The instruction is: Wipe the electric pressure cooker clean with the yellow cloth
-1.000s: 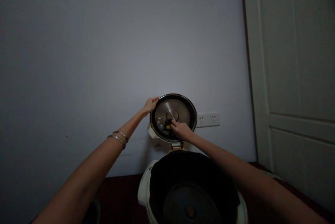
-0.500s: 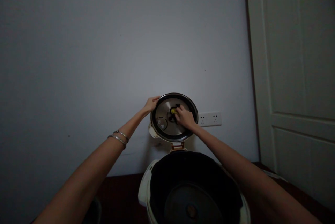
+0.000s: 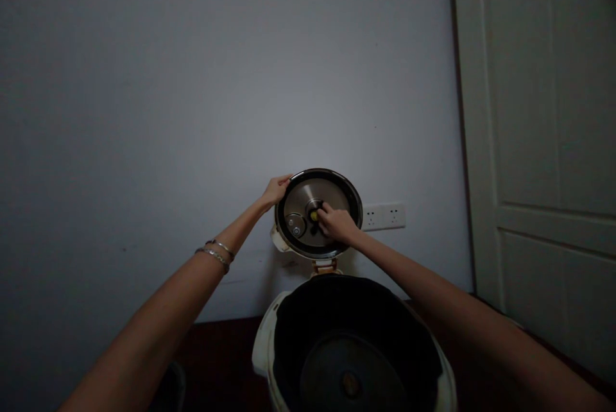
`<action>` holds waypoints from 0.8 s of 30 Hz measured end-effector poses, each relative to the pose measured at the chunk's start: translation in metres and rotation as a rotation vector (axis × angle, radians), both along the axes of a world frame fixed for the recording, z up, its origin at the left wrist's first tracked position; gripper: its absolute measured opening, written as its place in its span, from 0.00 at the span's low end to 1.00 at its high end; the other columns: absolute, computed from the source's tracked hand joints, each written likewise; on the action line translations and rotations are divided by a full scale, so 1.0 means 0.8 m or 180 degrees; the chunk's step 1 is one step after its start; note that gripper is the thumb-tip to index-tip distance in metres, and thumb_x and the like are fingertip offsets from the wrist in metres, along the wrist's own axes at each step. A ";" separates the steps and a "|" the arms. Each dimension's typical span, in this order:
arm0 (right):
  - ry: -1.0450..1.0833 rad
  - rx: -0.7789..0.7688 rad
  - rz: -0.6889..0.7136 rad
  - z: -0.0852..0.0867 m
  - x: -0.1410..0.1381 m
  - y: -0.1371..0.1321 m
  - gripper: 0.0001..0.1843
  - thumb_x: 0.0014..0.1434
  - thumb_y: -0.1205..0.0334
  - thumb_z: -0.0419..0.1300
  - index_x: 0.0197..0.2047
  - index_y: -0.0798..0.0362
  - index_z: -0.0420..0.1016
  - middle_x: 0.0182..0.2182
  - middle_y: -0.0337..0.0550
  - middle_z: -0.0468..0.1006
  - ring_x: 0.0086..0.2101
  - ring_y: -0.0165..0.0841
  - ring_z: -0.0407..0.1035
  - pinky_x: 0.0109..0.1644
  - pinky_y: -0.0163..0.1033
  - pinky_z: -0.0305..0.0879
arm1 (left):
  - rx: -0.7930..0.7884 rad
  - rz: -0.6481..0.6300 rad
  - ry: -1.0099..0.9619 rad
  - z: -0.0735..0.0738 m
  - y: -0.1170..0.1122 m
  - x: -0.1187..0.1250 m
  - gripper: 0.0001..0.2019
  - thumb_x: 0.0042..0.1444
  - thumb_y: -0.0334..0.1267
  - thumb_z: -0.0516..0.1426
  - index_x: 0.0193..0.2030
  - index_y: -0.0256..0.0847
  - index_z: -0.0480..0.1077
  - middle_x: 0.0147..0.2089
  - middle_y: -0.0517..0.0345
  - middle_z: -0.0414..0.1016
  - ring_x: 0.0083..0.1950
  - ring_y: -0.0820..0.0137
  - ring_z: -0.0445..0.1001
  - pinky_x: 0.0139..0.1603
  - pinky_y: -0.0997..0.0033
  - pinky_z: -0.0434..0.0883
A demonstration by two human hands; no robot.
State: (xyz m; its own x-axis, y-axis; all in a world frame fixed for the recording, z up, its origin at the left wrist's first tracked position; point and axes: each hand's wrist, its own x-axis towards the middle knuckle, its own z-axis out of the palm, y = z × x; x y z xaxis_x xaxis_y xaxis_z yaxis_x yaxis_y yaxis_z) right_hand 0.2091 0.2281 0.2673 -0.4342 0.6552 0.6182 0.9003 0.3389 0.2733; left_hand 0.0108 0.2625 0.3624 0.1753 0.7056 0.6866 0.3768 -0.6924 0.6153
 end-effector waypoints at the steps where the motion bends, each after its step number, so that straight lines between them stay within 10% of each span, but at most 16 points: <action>1: 0.0212 0.0051 -0.0123 0.011 0.001 0.003 0.17 0.63 0.58 0.43 0.51 0.53 0.64 0.51 0.54 0.65 0.39 0.40 0.72 0.37 0.40 0.65 | -0.0017 0.0011 -0.0007 0.000 0.000 0.000 0.16 0.54 0.42 0.56 0.47 0.38 0.74 0.44 0.56 0.79 0.47 0.65 0.72 0.50 0.65 0.67; 5: 0.0762 0.0175 -0.0420 0.040 0.004 0.011 0.18 0.64 0.58 0.43 0.52 0.54 0.64 0.50 0.54 0.65 0.41 0.42 0.70 0.38 0.41 0.65 | -0.0059 0.0084 -0.0061 -0.002 0.002 -0.001 0.17 0.54 0.41 0.55 0.48 0.36 0.73 0.47 0.53 0.77 0.48 0.64 0.72 0.51 0.65 0.67; 12: -0.0050 -0.0034 -0.0004 -0.002 0.000 -0.002 0.17 0.63 0.59 0.44 0.52 0.53 0.65 0.52 0.54 0.64 0.38 0.40 0.72 0.37 0.41 0.65 | 0.0026 -0.0042 0.0068 -0.002 -0.001 -0.001 0.17 0.55 0.41 0.54 0.49 0.36 0.73 0.48 0.54 0.77 0.49 0.66 0.72 0.51 0.66 0.66; 19: 0.0322 0.0121 -0.0404 0.034 0.006 0.004 0.19 0.64 0.59 0.41 0.54 0.53 0.63 0.53 0.56 0.62 0.41 0.42 0.71 0.38 0.41 0.65 | -0.0072 -0.0057 0.0036 -0.001 -0.005 0.000 0.18 0.54 0.42 0.55 0.49 0.37 0.73 0.44 0.54 0.78 0.45 0.65 0.73 0.49 0.64 0.67; 24: -0.0088 -0.0004 -0.0037 0.009 -0.001 -0.002 0.18 0.64 0.59 0.42 0.53 0.52 0.63 0.53 0.55 0.63 0.38 0.40 0.72 0.37 0.42 0.65 | -0.0030 -0.0059 -0.0007 -0.001 -0.002 -0.001 0.18 0.54 0.43 0.56 0.48 0.37 0.73 0.45 0.54 0.78 0.46 0.64 0.73 0.50 0.64 0.67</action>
State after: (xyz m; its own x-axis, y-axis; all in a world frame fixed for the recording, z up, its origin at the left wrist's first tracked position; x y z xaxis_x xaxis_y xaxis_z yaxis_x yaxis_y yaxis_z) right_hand 0.2081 0.2261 0.2743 -0.4436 0.6610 0.6053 0.8962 0.3289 0.2976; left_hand 0.0098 0.2609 0.3618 0.1868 0.7086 0.6804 0.3627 -0.6934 0.6226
